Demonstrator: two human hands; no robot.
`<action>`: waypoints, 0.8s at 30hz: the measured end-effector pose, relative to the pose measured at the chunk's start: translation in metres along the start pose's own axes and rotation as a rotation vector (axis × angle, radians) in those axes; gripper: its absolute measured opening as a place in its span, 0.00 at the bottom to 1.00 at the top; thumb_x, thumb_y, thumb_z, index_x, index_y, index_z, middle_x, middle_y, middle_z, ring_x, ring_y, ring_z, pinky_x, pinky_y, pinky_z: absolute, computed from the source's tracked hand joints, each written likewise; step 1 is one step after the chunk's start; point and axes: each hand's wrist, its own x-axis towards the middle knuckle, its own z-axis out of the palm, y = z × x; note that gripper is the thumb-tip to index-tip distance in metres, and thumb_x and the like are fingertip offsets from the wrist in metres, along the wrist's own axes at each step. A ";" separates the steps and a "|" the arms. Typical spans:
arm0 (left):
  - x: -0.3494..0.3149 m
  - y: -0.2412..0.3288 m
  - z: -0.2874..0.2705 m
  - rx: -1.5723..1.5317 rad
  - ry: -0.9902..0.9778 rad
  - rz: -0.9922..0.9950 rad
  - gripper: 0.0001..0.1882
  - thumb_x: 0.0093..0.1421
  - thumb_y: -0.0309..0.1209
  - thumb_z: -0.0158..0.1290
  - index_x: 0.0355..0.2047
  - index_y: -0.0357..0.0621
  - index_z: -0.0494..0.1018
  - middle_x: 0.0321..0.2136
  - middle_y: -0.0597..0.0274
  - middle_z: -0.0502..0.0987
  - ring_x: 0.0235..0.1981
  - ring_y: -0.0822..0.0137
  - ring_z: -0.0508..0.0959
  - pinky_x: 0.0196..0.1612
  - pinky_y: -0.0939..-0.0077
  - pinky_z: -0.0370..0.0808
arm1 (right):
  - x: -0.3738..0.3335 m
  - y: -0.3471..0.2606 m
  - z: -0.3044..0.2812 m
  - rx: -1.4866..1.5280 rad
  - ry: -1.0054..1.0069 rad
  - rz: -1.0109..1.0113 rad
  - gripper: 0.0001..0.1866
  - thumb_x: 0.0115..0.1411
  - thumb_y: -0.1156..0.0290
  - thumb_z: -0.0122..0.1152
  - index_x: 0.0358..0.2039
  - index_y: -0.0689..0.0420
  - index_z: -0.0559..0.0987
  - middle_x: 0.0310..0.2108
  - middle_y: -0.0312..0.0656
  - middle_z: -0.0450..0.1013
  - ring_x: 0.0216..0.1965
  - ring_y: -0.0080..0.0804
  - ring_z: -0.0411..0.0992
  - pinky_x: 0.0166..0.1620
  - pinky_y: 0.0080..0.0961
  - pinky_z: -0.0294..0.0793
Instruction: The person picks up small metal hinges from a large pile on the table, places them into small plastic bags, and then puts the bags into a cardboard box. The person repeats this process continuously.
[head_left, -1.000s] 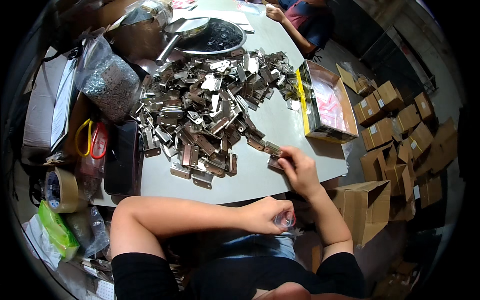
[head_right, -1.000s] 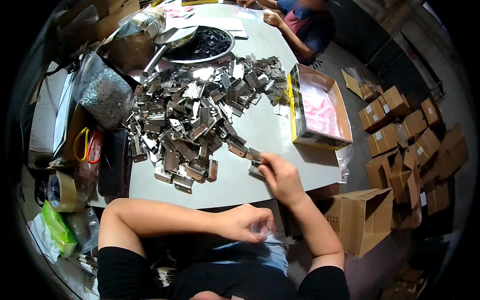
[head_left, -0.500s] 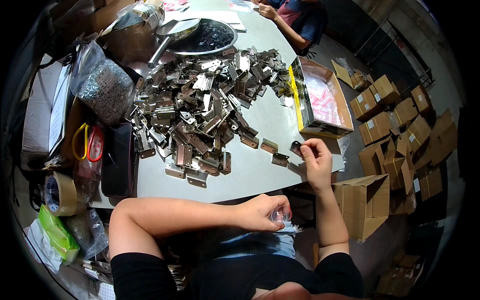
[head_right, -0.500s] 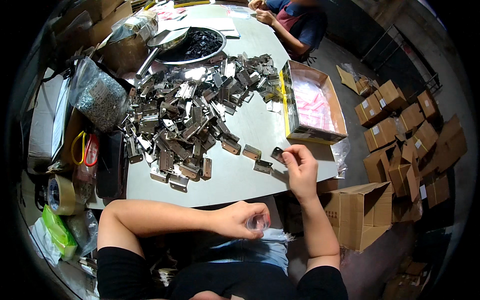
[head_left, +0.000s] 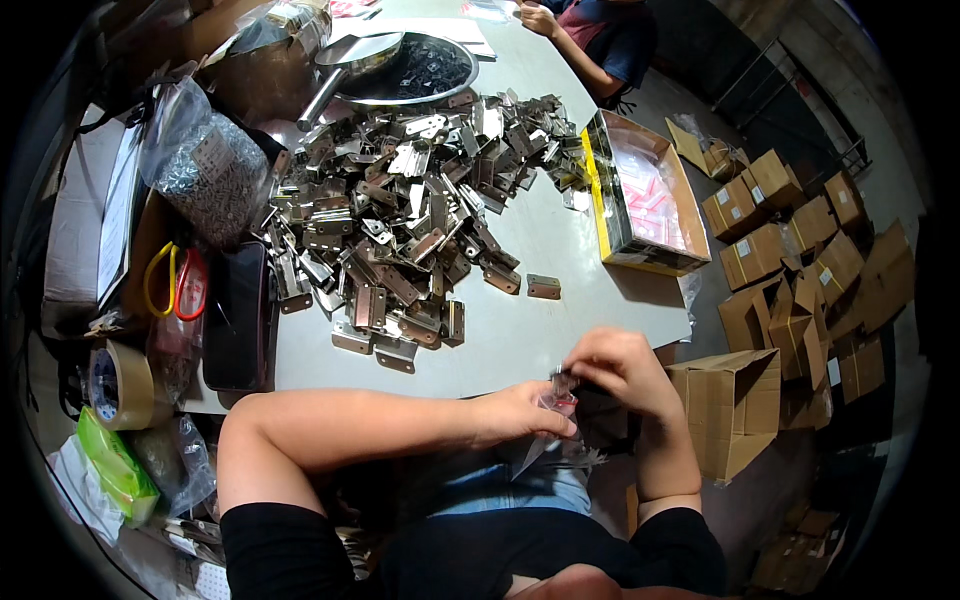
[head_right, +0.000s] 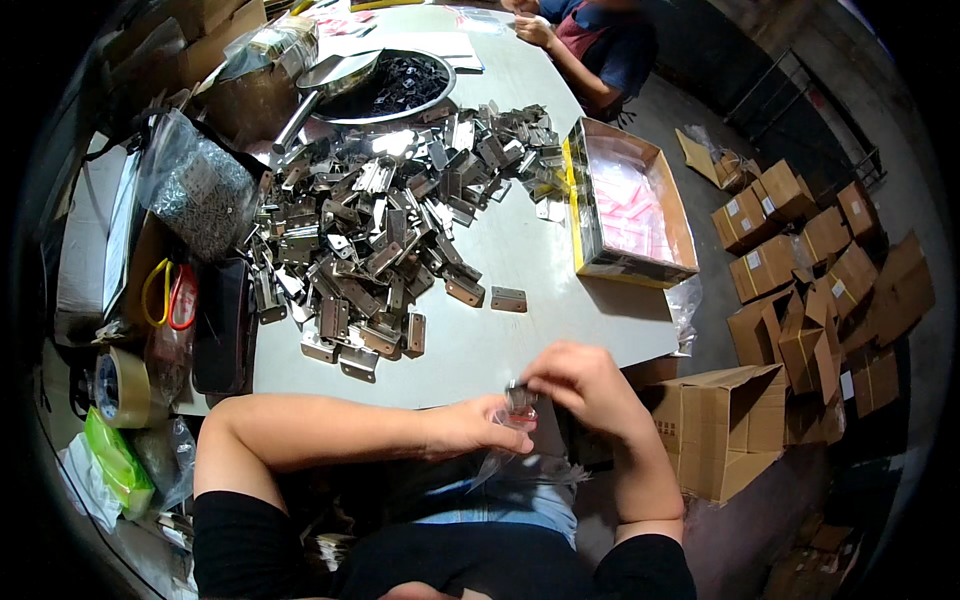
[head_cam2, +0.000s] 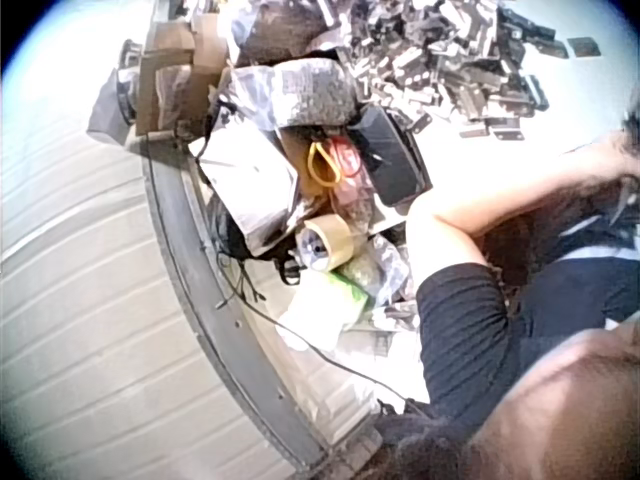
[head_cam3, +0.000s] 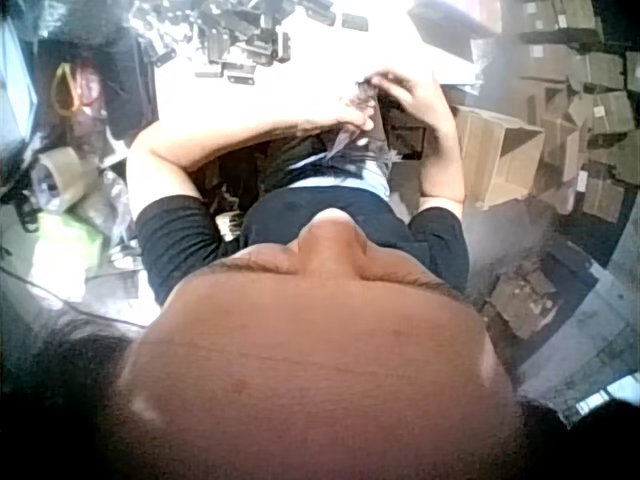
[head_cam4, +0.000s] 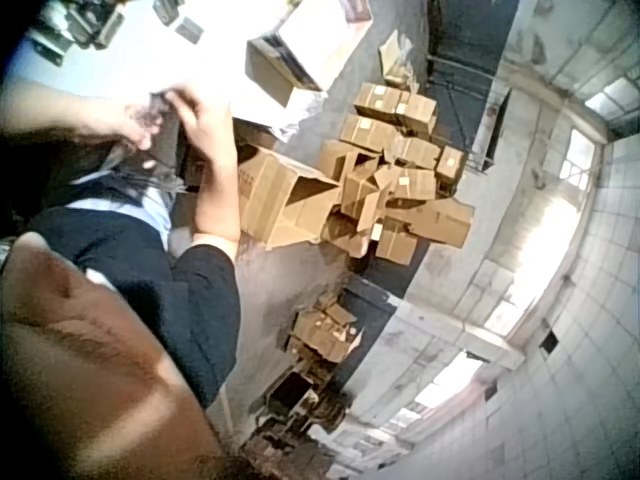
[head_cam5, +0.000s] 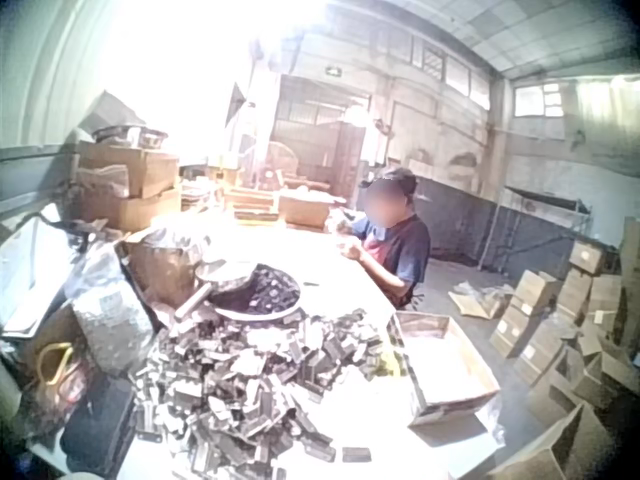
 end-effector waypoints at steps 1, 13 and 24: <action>0.000 0.001 0.001 -0.048 -0.005 -0.029 0.20 0.57 0.28 0.61 0.47 0.39 0.68 0.40 0.66 0.73 0.42 0.74 0.74 0.48 0.79 0.72 | -0.003 -0.003 -0.004 0.004 -0.073 -0.076 0.07 0.52 0.76 0.66 0.34 0.60 0.81 0.29 0.44 0.74 0.28 0.39 0.74 0.34 0.28 0.73; -0.006 0.006 0.008 0.049 -0.088 -0.074 0.16 0.57 0.27 0.61 0.41 0.47 0.65 0.29 0.70 0.71 0.27 0.79 0.71 0.29 0.85 0.68 | 0.073 0.005 0.026 -0.591 0.449 0.075 0.16 0.55 0.59 0.63 0.31 0.61 0.76 0.29 0.49 0.72 0.28 0.50 0.74 0.35 0.41 0.75; -0.007 0.003 0.009 0.196 -0.043 -0.066 0.18 0.56 0.30 0.61 0.42 0.45 0.66 0.28 0.71 0.70 0.26 0.80 0.69 0.26 0.85 0.65 | 0.096 -0.007 0.045 -0.317 0.413 0.161 0.18 0.51 0.58 0.63 0.30 0.61 0.73 0.34 0.54 0.69 0.29 0.50 0.72 0.34 0.41 0.73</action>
